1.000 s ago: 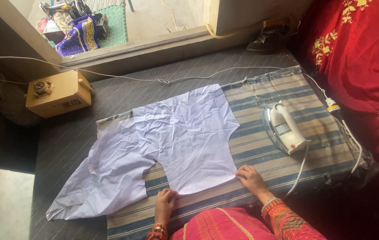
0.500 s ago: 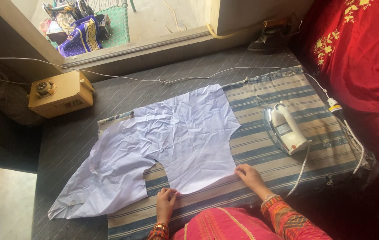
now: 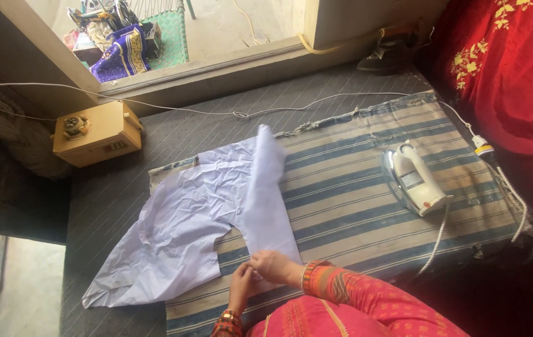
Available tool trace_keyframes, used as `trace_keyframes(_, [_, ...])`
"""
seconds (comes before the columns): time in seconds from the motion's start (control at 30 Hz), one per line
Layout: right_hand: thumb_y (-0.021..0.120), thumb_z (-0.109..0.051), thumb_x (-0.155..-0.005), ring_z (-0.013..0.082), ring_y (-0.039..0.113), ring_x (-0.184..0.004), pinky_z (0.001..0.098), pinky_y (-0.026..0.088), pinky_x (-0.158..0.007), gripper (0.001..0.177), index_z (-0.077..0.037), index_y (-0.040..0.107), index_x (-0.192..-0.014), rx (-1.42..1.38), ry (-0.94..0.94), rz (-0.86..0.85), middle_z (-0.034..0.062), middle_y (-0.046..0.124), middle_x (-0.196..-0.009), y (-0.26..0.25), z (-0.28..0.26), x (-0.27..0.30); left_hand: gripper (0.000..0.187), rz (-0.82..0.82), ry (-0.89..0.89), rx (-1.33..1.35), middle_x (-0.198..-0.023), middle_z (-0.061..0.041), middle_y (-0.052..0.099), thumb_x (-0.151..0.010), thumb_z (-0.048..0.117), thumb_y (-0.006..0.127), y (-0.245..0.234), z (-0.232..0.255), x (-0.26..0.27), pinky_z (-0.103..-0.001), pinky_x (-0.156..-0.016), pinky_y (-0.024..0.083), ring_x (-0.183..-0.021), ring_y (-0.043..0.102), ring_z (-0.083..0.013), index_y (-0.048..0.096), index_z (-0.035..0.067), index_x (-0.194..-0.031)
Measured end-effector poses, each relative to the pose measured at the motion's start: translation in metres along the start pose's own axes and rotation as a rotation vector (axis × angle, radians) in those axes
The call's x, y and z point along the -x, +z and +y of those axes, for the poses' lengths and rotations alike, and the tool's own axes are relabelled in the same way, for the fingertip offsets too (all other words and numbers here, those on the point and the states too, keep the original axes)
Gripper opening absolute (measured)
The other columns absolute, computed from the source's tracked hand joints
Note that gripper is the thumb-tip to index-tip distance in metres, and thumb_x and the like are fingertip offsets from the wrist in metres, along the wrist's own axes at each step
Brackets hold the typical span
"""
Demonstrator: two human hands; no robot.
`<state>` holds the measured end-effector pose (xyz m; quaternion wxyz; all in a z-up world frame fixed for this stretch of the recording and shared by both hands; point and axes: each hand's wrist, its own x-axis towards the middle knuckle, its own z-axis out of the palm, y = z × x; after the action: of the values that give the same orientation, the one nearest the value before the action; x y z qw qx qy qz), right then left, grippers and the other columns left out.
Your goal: Ironing a white garment on a low table while sitting on the floor.
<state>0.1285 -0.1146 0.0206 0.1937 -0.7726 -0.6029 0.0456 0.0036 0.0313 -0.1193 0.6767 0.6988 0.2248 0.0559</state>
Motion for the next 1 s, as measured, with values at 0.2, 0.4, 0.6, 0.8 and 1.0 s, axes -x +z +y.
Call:
trace_keyframes(0.2, [0.068,-0.009,-0.083,0.0284,0.067,-0.082,0.0402,0.055,-0.071,0.022,-0.006,0.065,-0.104,-0.013,-0.183,0.038,0.0088,0.063,-0.089,0.04,-0.017,0.006,0.038,0.183,-0.241,0.205,-0.098,-0.005,0.064,-0.098,0.025,0.064,-0.025,0.036,-0.025,-0.031,-0.074,0.052,-0.086,0.059,-0.0143,0.063,0.003,-0.129])
trace_keyframes(0.4, [0.07,-0.012,-0.076,0.0285,0.063,-0.079,0.0387,0.054,-0.071,0.05,-0.002,0.065,-0.124,-0.021,-0.025,0.058,0.0098,0.062,-0.089,-0.006,-0.045,0.004,0.058,0.388,0.243,-0.535,-0.118,-0.015,0.061,-0.082,0.017,0.076,-0.057,0.097,-0.079,-0.046,-0.096,0.048,-0.111,0.059,-0.0328,0.05,0.009,-0.133])
trace_keyframes(0.6, [0.077,-0.02,-0.079,0.0292,0.062,-0.09,0.0386,0.053,-0.079,0.052,-0.002,0.065,-0.126,-0.084,0.07,0.193,0.0084,0.066,-0.099,-0.015,-0.052,0.017,0.091,0.281,0.504,-0.889,-0.136,-0.024,0.052,-0.067,0.024,0.083,-0.08,0.157,-0.155,-0.054,-0.104,0.038,-0.129,0.047,-0.0447,0.043,0.009,-0.146])
trace_keyframes(0.8, [0.079,-0.03,-0.084,0.0315,0.063,-0.094,0.0431,0.051,-0.082,0.032,-0.009,0.067,-0.106,-0.127,0.455,0.434,0.0095,0.068,-0.1,-0.019,-0.03,0.03,0.051,0.278,0.161,-0.884,-0.11,-0.019,0.075,-0.09,0.01,0.059,-0.123,0.071,-0.232,-0.048,-0.088,0.054,-0.101,0.07,-0.0385,0.063,0.016,-0.14])
trace_keyframes(1.0, [0.078,-0.033,-0.081,0.0319,0.063,-0.091,0.0421,0.051,-0.078,0.032,-0.01,0.068,-0.1,-0.061,0.951,0.511,0.0078,0.066,-0.095,0.001,0.005,0.043,0.035,0.371,-0.035,-0.338,-0.098,-0.017,0.076,-0.084,0.012,0.065,-0.176,0.027,-0.238,-0.038,-0.074,0.056,-0.079,0.072,-0.0275,0.069,0.005,-0.118])
